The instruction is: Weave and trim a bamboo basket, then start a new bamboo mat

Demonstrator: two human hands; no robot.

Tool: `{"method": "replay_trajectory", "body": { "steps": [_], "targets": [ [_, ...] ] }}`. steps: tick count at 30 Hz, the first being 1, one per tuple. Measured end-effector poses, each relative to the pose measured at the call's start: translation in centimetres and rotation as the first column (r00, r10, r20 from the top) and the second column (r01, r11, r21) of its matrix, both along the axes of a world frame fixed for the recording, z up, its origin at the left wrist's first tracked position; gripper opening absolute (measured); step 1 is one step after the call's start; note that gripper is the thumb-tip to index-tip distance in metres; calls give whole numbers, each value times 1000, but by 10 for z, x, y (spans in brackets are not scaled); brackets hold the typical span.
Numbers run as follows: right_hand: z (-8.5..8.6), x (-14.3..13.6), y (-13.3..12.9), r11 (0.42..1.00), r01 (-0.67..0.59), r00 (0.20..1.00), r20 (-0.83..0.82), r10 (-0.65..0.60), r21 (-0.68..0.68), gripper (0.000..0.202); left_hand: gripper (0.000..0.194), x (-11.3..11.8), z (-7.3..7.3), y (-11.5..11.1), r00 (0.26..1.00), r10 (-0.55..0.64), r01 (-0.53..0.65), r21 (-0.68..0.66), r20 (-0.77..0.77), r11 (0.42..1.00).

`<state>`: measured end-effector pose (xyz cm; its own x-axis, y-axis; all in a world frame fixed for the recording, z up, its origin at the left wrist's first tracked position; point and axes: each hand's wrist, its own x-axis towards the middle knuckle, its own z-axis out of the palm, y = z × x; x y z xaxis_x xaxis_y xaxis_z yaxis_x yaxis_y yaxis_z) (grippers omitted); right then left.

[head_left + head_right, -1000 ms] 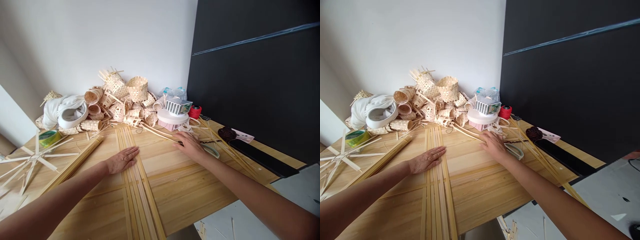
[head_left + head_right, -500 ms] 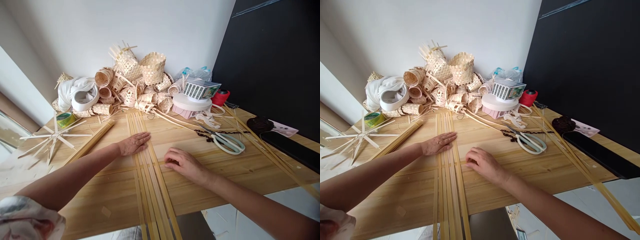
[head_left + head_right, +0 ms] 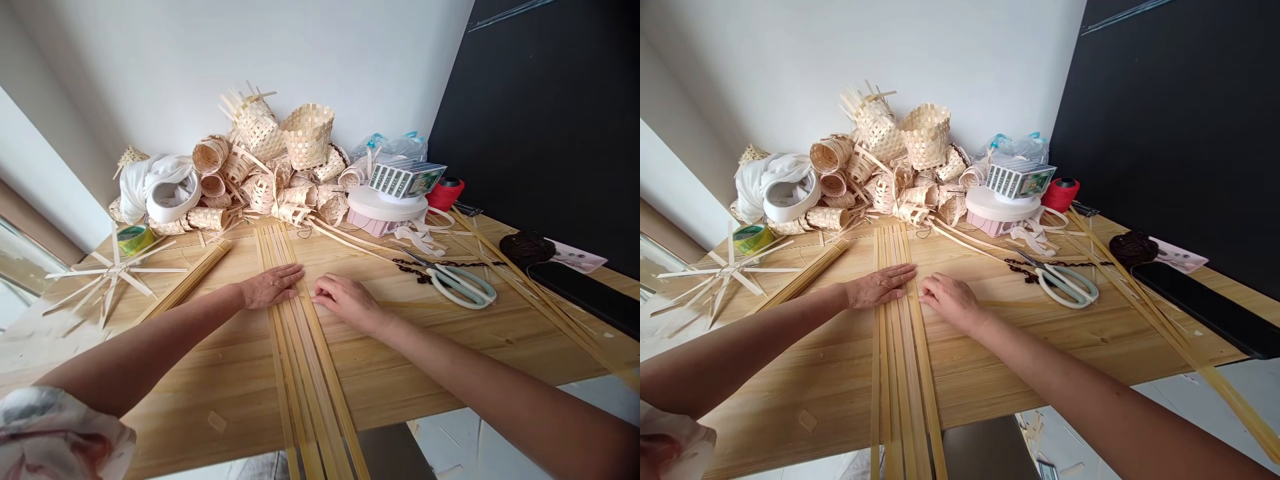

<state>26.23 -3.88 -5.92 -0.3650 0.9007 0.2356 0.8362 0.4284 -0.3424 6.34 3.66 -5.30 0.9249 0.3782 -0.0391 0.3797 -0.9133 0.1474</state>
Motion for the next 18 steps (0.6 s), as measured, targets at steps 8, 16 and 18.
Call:
{"method": "replay_trajectory", "body": {
  "steps": [8, 16, 18],
  "targets": [
    [-2, 8, 3, 995, -88, 996, 27, 87, 38, 4, 53, -2, -6, 1, 999, -3, 2, 5, 46, 1000],
    [-12, 10, 11, 993, -112, 987, -115, 116, 36, 9, 53, 0, -7, -3, 999, 28, -29, 48, 26, 998],
    [-13, 7, 15, 994, -109, 986, -127, 112, 31, 10, 53, 1, -7, -5, 999, 35, -37, 65, 30, 997]
  ]
}}
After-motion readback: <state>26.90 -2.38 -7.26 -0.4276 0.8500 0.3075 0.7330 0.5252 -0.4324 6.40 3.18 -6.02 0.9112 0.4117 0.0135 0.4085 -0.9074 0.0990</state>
